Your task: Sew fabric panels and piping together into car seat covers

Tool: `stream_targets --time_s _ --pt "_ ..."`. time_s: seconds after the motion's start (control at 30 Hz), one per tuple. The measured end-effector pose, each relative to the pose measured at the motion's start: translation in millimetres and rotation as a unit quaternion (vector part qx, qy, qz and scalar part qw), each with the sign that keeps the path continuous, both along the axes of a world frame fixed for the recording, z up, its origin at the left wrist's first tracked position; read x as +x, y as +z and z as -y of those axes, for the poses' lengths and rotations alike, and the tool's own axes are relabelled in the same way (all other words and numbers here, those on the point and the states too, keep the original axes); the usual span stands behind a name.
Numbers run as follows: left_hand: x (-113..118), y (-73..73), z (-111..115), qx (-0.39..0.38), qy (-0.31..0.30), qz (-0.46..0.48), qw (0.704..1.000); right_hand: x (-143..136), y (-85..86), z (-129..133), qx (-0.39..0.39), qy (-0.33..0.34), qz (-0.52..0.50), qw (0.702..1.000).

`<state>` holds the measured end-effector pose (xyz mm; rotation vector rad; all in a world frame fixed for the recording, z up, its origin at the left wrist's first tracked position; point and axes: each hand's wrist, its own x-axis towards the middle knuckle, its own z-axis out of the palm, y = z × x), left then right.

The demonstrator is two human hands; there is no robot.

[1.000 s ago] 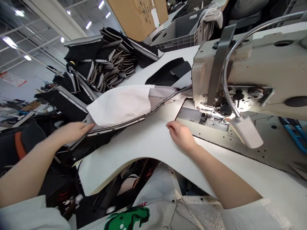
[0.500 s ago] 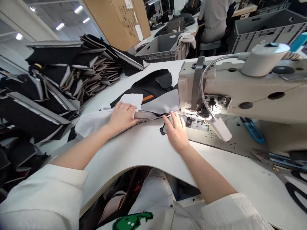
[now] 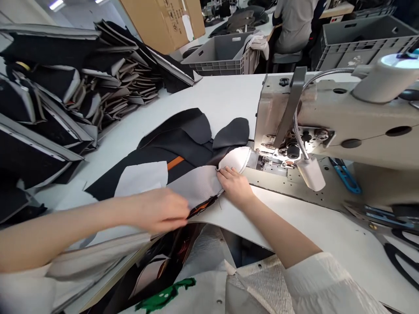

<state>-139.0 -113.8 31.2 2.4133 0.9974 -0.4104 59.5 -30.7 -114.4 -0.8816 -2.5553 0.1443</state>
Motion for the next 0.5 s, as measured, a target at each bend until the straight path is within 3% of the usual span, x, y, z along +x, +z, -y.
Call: stream_targets --time_s 0.1,0.17,0.23,0.33,0.5 --pt "27.7 -32.6 -60.2 0.133 0.02 0.147 0.98 7.6 -0.6 7.7 0.019 0.023 0.001 1.0" --pt "49.2 -60.3 -96.4 0.201 0.046 0.135 0.969 16.0 -1.6 15.5 0.051 0.011 0.019 0.998" --pt "70.5 -83.2 -119.6 0.26 0.066 0.061 0.961 25.8 -2.8 24.6 0.092 -0.008 0.048 0.995" --pt "96.3 -100.6 -128.6 0.321 0.066 -0.019 0.944 41.8 -1.7 36.4 0.141 -0.013 0.089 0.986" --pt "118.6 -99.9 -124.6 0.324 0.047 -0.025 0.945 69.0 6.3 38.7 0.169 0.016 0.126 0.977"
